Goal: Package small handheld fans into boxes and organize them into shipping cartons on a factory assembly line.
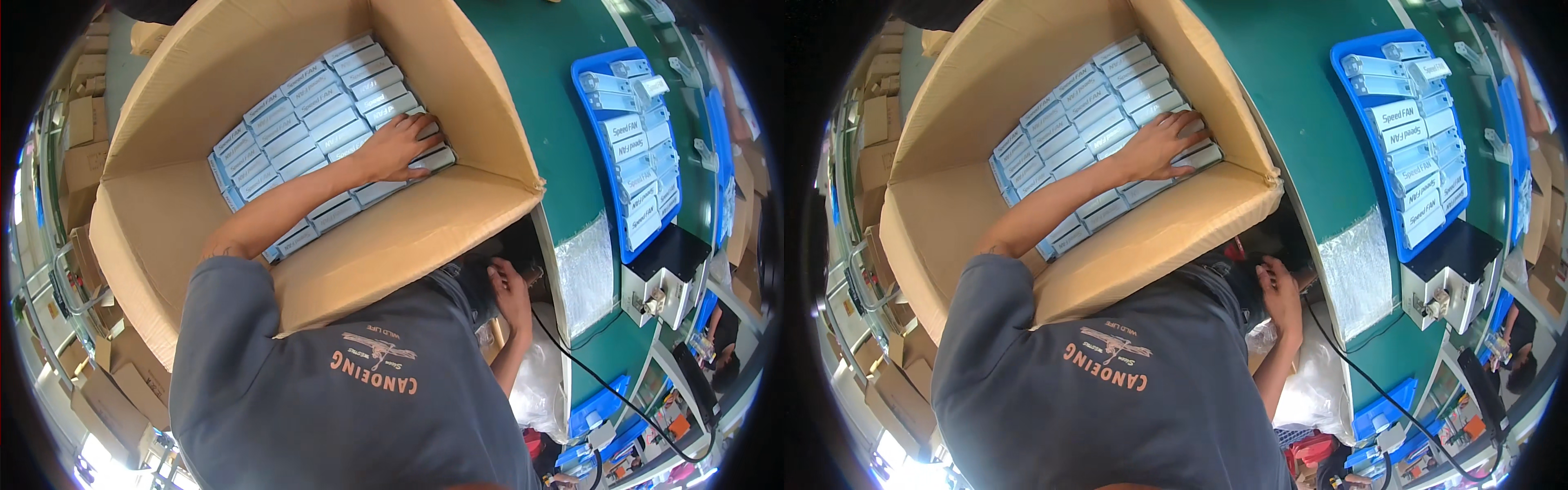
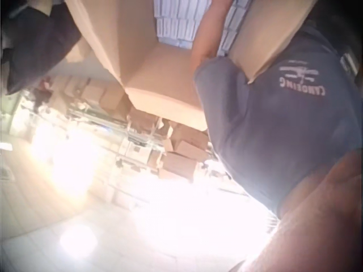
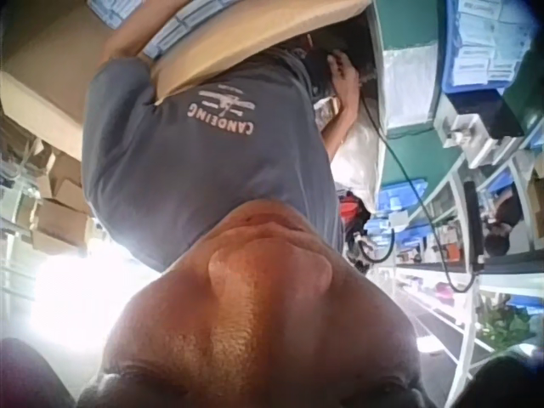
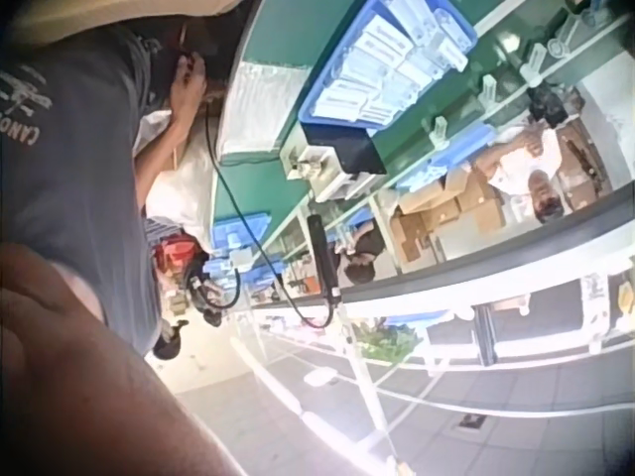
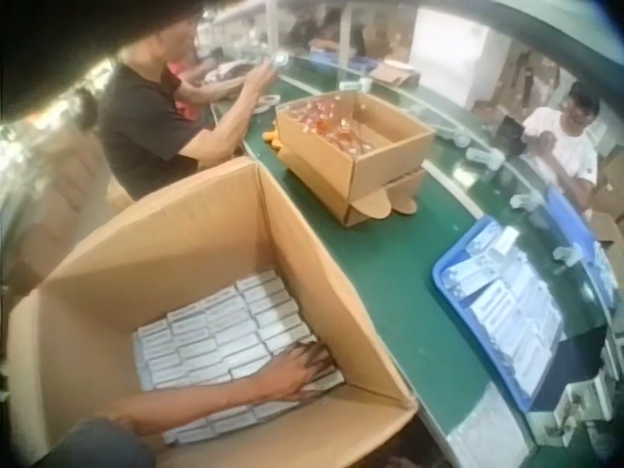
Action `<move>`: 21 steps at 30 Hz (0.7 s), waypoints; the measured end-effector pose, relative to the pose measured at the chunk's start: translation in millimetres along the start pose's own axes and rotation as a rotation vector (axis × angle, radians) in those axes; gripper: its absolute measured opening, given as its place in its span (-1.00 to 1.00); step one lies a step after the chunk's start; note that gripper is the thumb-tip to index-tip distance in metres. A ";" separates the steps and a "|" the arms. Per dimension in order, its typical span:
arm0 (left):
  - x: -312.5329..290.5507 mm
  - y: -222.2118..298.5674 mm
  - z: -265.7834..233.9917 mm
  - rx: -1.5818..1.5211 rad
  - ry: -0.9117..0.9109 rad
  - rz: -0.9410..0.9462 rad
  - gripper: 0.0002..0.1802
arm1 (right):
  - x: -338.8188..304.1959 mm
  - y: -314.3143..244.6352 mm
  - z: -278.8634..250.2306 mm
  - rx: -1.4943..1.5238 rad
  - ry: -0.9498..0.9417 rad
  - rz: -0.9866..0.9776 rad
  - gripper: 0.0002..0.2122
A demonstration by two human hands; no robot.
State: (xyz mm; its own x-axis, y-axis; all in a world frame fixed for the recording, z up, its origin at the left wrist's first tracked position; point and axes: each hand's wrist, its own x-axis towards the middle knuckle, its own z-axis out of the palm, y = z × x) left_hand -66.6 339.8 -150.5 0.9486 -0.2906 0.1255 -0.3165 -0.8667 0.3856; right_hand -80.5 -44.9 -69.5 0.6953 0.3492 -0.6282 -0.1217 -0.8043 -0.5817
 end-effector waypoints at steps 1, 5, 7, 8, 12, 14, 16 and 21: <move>1.2 5.0 2.4 -0.005 0.000 0.003 -0.24 | -1.8 2.2 -0.9 -0.001 0.003 0.005 -0.68; 0.0 23.8 8.2 0.091 0.019 -0.197 -0.11 | -3.9 14.1 -0.1 0.016 0.022 0.033 -0.68; -1.0 29.7 8.6 0.119 0.038 -0.299 -0.05 | -2.4 19.0 3.2 0.017 0.028 0.052 -0.68; -0.8 33.1 6.7 0.135 0.020 -0.374 -0.01 | -2.4 20.3 5.3 0.000 0.028 0.045 -0.67; 0.5 33.1 10.3 0.193 0.054 -0.455 0.09 | -0.3 20.2 9.1 -0.028 -0.012 0.074 -0.66; -1.0 33.3 10.0 0.191 0.065 -0.457 0.10 | -0.8 16.6 8.9 -0.013 -0.011 0.070 -0.66; 1.3 31.5 6.3 0.189 0.075 -0.461 0.11 | -0.9 16.7 9.5 0.002 -0.012 0.065 -0.66; 16.3 37.5 2.6 0.166 -0.076 -0.659 0.09 | -1.1 25.9 9.2 -0.005 0.005 0.074 -0.64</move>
State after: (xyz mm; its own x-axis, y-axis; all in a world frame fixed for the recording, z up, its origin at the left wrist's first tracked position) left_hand -63.1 301.5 -136.4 0.9424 0.2968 -0.1541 0.3250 -0.9214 0.2132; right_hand -90.9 -61.6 -88.7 0.6882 0.2862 -0.6667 -0.1691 -0.8304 -0.5309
